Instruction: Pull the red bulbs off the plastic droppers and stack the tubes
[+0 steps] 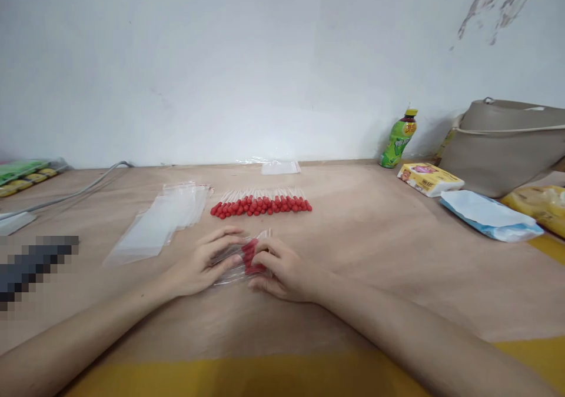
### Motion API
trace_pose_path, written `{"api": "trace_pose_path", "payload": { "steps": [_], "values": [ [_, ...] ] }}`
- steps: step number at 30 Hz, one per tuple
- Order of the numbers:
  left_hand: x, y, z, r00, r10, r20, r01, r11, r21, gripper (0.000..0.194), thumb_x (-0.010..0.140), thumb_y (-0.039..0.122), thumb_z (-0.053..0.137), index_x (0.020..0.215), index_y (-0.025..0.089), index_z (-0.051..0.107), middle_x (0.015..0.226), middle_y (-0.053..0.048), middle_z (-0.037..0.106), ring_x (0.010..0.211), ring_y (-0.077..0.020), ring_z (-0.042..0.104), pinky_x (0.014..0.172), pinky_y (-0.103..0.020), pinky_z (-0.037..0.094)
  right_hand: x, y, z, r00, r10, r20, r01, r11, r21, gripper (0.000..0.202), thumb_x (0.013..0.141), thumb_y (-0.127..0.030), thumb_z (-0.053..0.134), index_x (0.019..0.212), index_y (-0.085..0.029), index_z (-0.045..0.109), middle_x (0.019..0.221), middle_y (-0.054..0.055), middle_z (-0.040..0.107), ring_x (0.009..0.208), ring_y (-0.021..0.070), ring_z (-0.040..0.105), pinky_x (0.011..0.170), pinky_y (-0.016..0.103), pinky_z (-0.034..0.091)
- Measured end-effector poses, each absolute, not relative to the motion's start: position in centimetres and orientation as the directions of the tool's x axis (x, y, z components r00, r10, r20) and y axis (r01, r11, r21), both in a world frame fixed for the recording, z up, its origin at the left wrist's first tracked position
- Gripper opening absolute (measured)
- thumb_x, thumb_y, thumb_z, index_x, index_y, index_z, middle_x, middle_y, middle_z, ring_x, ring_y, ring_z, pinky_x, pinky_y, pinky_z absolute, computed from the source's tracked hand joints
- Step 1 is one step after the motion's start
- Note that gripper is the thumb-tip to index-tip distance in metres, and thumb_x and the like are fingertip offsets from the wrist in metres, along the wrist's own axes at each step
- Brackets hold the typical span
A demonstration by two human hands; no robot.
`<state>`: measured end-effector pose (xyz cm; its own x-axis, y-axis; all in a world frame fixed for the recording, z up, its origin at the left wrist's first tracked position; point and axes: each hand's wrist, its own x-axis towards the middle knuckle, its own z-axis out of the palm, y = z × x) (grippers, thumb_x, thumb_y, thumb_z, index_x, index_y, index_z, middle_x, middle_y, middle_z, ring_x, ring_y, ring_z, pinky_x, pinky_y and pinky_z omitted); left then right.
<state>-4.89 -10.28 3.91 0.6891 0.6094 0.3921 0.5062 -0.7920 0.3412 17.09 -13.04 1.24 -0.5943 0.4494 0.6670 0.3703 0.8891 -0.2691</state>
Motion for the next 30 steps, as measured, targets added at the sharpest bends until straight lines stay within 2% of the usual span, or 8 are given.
{"api": "trace_pose_path", "payload": {
  "steps": [3, 6, 9, 13, 19, 22, 30],
  "values": [
    [-4.0, -10.4, 3.7, 0.753, 0.564, 0.338, 0.421, -0.809, 0.41, 0.027, 0.089, 0.025, 0.045, 0.114, 0.021, 0.053, 0.119, -0.006, 0.053, 0.109, -0.0168, 0.051, 0.093, -0.032, 0.043, 18.6, -12.3, 1.3, -0.511, 0.569, 0.644, 0.421, 0.819, -0.389, 0.013, 0.083, -0.022, 0.051, 0.094, -0.016, 0.054, 0.095, 0.008, 0.054, 0.085, 0.0149, 0.052, 0.076, 0.03, 0.045],
    [-3.8, -10.0, 3.7, 0.758, 0.563, 0.329, 0.397, -0.799, 0.451, 0.027, 0.089, 0.023, 0.044, 0.115, 0.021, 0.053, 0.115, -0.005, 0.056, 0.104, -0.0155, 0.054, 0.091, -0.032, 0.045, 20.1, -11.2, 0.9, -0.386, 0.678, 0.626, 0.566, 0.71, -0.419, 0.004, 0.08, -0.017, 0.053, 0.08, -0.017, 0.057, 0.075, 0.003, 0.055, 0.073, 0.0149, 0.049, 0.068, 0.03, 0.042],
    [-3.9, -9.7, 3.6, 0.743, 0.576, 0.341, 0.41, -0.794, 0.448, 0.026, 0.089, 0.023, 0.045, 0.113, 0.021, 0.055, 0.112, -0.005, 0.058, 0.102, -0.0154, 0.055, 0.088, -0.031, 0.046, 20.8, -10.7, 0.4, -0.417, 0.714, 0.562, 0.596, 0.682, -0.424, 0.005, 0.076, -0.014, 0.057, 0.073, -0.018, 0.059, 0.067, 0.001, 0.055, 0.07, 0.0145, 0.048, 0.065, 0.028, 0.04],
    [-3.5, -9.3, 3.7, 0.742, 0.565, 0.362, 0.416, -0.811, 0.412, 0.025, 0.088, 0.021, 0.045, 0.111, 0.02, 0.056, 0.11, -0.005, 0.06, 0.099, -0.0154, 0.056, 0.086, -0.031, 0.047, 20.0, -10.7, 0.3, -0.457, 0.642, 0.616, 0.545, 0.749, -0.377, 0.004, 0.077, -0.017, 0.058, 0.078, -0.018, 0.062, 0.07, 0.002, 0.056, 0.071, 0.0144, 0.048, 0.065, 0.028, 0.04],
    [-2.2, -7.7, 3.2, 0.781, 0.469, 0.412, 0.361, -0.878, 0.315, 0.028, 0.086, 0.014, 0.043, 0.111, 0.02, 0.057, 0.111, -0.008, 0.056, 0.102, -0.0172, 0.054, 0.087, -0.033, 0.046, 18.7, -9.6, -0.4, -0.515, 0.395, 0.761, 0.509, 0.855, -0.1, 0.007, 0.081, -0.018, 0.055, 0.076, -0.018, 0.06, 0.069, 0.003, 0.056, 0.066, 0.0134, 0.045, 0.064, 0.028, 0.038],
    [-2.0, -7.1, 2.6, 0.788, 0.417, 0.454, 0.334, -0.908, 0.254, 0.029, 0.086, 0.013, 0.043, 0.11, 0.02, 0.058, 0.115, -0.009, 0.053, 0.105, -0.0185, 0.052, 0.088, -0.035, 0.045, 18.5, -9.1, -0.5, -0.516, 0.303, 0.801, 0.485, 0.874, -0.018, 0.005, 0.08, -0.018, 0.056, 0.078, -0.018, 0.06, 0.07, 0.003, 0.057, 0.067, 0.0131, 0.045, 0.064, 0.028, 0.038],
    [-2.4, -6.9, 1.5, 0.729, 0.351, 0.588, 0.283, -0.936, 0.208, 0.018, 0.085, 0.016, 0.048, 0.092, 0.02, 0.065, 0.101, -0.006, 0.063, 0.089, -0.0148, 0.061, 0.078, -0.028, 0.05, 18.7, -9.9, 0.5, -0.622, 0.246, 0.744, 0.455, 0.886, 0.087, 0.009, 0.083, -0.016, 0.053, 0.082, -0.02, 0.06, 0.072, 0.001, 0.059, 0.069, 0.0126, 0.046, 0.062, 0.027, 0.034]
  ]
}}
